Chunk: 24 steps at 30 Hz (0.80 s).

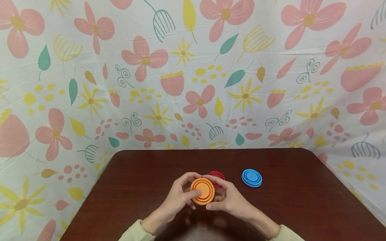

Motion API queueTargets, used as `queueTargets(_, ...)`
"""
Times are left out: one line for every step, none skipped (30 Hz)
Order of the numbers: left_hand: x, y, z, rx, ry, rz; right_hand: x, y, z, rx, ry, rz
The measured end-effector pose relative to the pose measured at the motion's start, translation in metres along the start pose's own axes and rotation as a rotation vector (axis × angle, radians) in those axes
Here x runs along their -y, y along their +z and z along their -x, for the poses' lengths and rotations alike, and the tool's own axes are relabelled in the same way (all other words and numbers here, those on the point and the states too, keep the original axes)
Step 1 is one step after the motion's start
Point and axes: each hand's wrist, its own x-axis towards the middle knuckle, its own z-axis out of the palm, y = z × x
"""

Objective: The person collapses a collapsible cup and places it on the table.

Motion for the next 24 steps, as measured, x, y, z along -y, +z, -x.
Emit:
queueTargets(0.0,0.0,0.0,0.004,-0.001,0.004,0.0,0.0,0.0,-0.002,-0.001,0.007)
queueTargets(0.001,-0.001,0.0,0.009,-0.003,0.007,0.0,0.0,0.0,-0.003,-0.002,0.012)
queueTargets(0.001,-0.001,0.0,0.014,-0.004,0.009,0.0,0.0,0.001,-0.005,-0.003,0.017)
queueTargets(0.001,-0.002,0.0,0.02,-0.005,0.011,0.0,0.0,0.001,-0.008,-0.005,0.02)
queueTargets(0.001,-0.003,0.0,0.028,-0.004,0.011,-0.001,0.0,0.001,-0.011,-0.007,0.023)
queueTargets(0.001,-0.003,0.001,0.038,-0.001,0.009,-0.001,0.0,0.001,-0.014,-0.01,0.025)
queueTargets(0.001,-0.004,0.001,0.05,0.002,0.006,-0.001,0.0,0.001,-0.018,-0.012,0.024)
queueTargets(0.001,-0.005,0.001,0.064,0.009,0.002,-0.001,0.0,0.001,-0.022,-0.015,0.024)
queueTargets(0.002,-0.006,0.001,0.077,0.016,-0.005,-0.001,0.0,0.001,-0.026,-0.019,0.026)
queueTargets(0.001,-0.007,0.001,0.09,0.023,-0.013,-0.001,0.0,0.001,-0.029,-0.022,0.028)
queueTargets(0.001,-0.009,0.001,0.104,0.03,-0.02,-0.001,0.0,0.001,-0.033,-0.024,0.029)
queueTargets(0.002,-0.01,0.001,0.117,0.038,-0.029,-0.001,0.001,0.001,-0.038,-0.023,0.029)
queueTargets(0.002,-0.011,0.001,0.13,0.046,-0.036,-0.001,0.001,0.001,-0.042,-0.022,0.029)
queueTargets(0.002,-0.012,0.001,0.141,0.049,-0.043,-0.001,0.001,0.001,-0.045,-0.018,0.029)
queueTargets(0.003,-0.013,0.001,0.153,0.052,-0.05,-0.001,0.001,0.0,-0.046,-0.013,0.029)
queueTargets(0.003,-0.014,0.001,0.164,0.054,-0.054,0.0,0.001,0.0,-0.046,-0.011,0.027)
queueTargets(0.004,-0.015,0.001,0.176,0.056,-0.057,0.0,0.001,0.0,-0.047,-0.005,0.026)
queueTargets(0.005,-0.016,0.0,0.185,0.059,-0.064,0.0,0.002,0.0,-0.048,-0.002,0.025)
queueTargets(0.005,-0.017,0.0,0.194,0.061,-0.071,0.0,0.002,0.0,-0.048,0.002,0.024)
queueTargets(0.006,-0.018,0.0,0.199,0.063,-0.082,0.0,0.002,0.0,-0.047,0.005,0.023)
queueTargets(0.006,-0.019,-0.001,0.202,0.065,-0.095,0.0,0.002,0.0,-0.047,0.008,0.021)
queueTargets(0.006,-0.02,-0.001,0.204,0.067,-0.108,0.0,0.002,0.0,-0.047,0.012,0.016)
queueTargets(0.007,-0.021,-0.001,0.204,0.069,-0.124,0.0,0.002,0.0,-0.048,0.02,0.012)
queueTargets(0.006,-0.021,-0.001,0.203,0.071,-0.139,-0.001,0.002,0.0,-0.048,0.024,0.007)
